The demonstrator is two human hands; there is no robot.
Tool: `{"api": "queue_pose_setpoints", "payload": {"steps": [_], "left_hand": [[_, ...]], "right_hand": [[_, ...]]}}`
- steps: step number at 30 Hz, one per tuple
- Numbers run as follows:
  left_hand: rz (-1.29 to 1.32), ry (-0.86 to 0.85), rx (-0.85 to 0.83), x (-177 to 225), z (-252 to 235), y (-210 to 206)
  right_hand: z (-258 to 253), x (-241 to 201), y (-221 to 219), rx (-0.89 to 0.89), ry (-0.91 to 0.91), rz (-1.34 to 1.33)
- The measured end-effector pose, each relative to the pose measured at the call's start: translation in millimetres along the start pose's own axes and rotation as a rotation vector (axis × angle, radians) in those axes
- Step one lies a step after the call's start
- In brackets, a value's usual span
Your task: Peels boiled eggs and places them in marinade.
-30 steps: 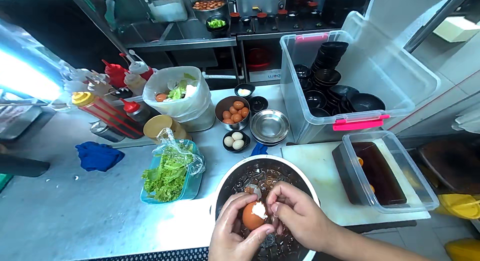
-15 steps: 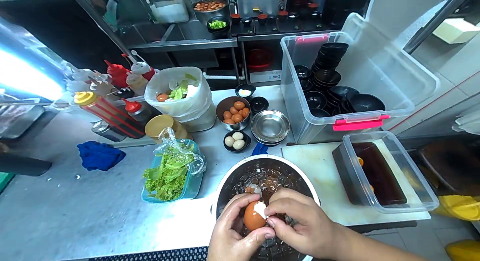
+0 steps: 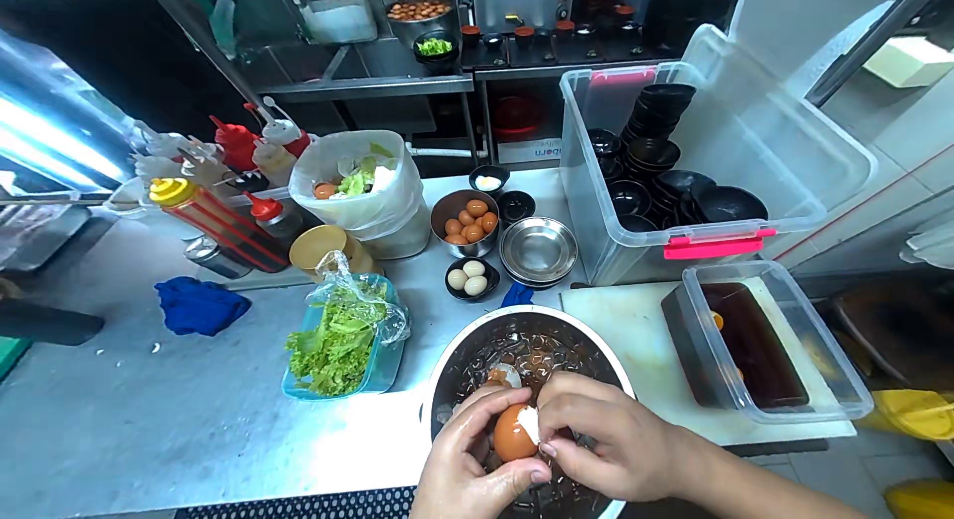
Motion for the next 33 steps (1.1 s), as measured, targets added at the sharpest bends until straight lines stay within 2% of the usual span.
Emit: {"api": "queue_pose_setpoints", "payload": {"steps": [6,11,16,19,23,26,33], "left_hand": [[-0.017,0.02,-0.033,1,-1,-1],[0.019,0.069,0.02,3,-2,-2],[0.118,0.1,0.049,9,-3,0],[0.12,0.09,0.068,9,-3,1],[0.076,0.035,0.102,6,-2,0],[0.024,-0.001,0.14,4,-1,-2],[-0.17,-0.067,0.169,1,2,-5]], "right_hand": [[-5,0,9,-0.141,0.064,0.155],[-5,2,4,-0.098,0.154,0.382],[0,5,-4,-0.042,0.175,0.323],[2,7,-2,-0.023,0.095,0.178],[3,7,-5,0.085,-0.179,-0.081],[2,7,-9,0.148,-0.326,-0.168],[1,1,-13,0.174,-0.426,-0.275]]}}
Point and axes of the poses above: each hand's wrist, its own z-axis away from the middle knuckle, its own y-axis out of the back of the hand, x = y × z, the point moved 1 cm from there along -z, towards the middle knuckle, and after that the axes turned 5 degrees about x, right-handed, at the moved point
